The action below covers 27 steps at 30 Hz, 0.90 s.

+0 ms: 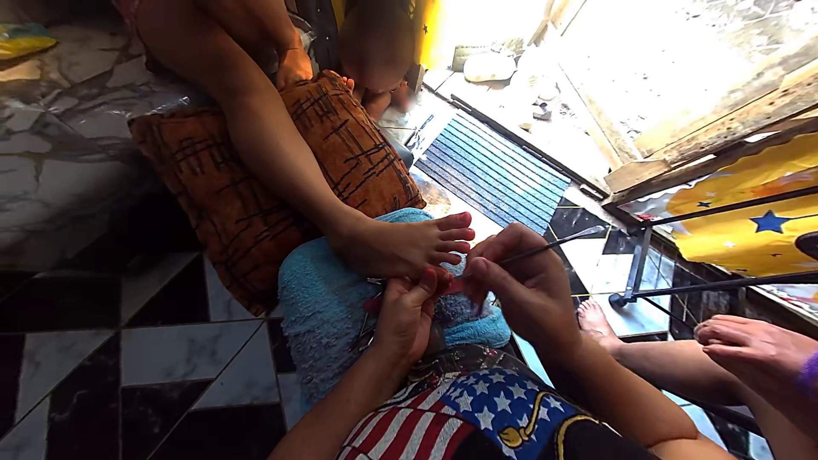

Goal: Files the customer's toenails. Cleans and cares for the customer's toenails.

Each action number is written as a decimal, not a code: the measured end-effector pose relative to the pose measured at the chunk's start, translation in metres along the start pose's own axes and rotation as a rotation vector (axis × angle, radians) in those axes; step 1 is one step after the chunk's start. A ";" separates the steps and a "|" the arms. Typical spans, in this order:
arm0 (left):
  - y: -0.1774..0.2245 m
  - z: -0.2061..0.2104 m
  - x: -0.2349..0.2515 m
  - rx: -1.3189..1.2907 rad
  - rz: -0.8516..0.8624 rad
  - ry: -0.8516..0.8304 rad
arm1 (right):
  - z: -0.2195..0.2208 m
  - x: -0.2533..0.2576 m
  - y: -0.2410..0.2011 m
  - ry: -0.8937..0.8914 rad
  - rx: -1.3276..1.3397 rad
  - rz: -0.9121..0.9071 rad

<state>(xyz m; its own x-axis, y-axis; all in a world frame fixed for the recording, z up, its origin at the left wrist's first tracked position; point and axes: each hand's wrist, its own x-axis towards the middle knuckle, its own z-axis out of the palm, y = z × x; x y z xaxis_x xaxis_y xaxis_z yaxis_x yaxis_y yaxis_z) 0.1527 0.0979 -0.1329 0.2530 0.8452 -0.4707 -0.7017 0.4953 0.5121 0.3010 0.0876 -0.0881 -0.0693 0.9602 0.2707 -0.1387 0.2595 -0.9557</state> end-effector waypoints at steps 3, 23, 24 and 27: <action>0.000 0.004 -0.002 0.076 0.009 0.043 | 0.020 0.010 0.011 -0.177 0.027 0.006; 0.115 -0.113 -0.048 1.476 0.607 0.333 | 0.001 -0.011 0.030 -0.954 -1.146 -0.106; 0.112 -0.125 -0.049 1.535 0.607 0.391 | 0.010 -0.010 0.034 -0.957 -1.157 -0.140; 0.093 -0.155 -0.054 1.560 0.458 0.384 | 0.034 -0.005 0.041 -0.921 -1.226 -0.170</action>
<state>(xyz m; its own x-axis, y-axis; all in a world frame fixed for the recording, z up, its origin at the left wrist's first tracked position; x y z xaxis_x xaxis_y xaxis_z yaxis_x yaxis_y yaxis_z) -0.0295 0.0670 -0.1711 -0.1045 0.9889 -0.1061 0.6849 0.1489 0.7133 0.2620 0.0900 -0.1247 -0.7671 0.6361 -0.0831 0.6296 0.7218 -0.2873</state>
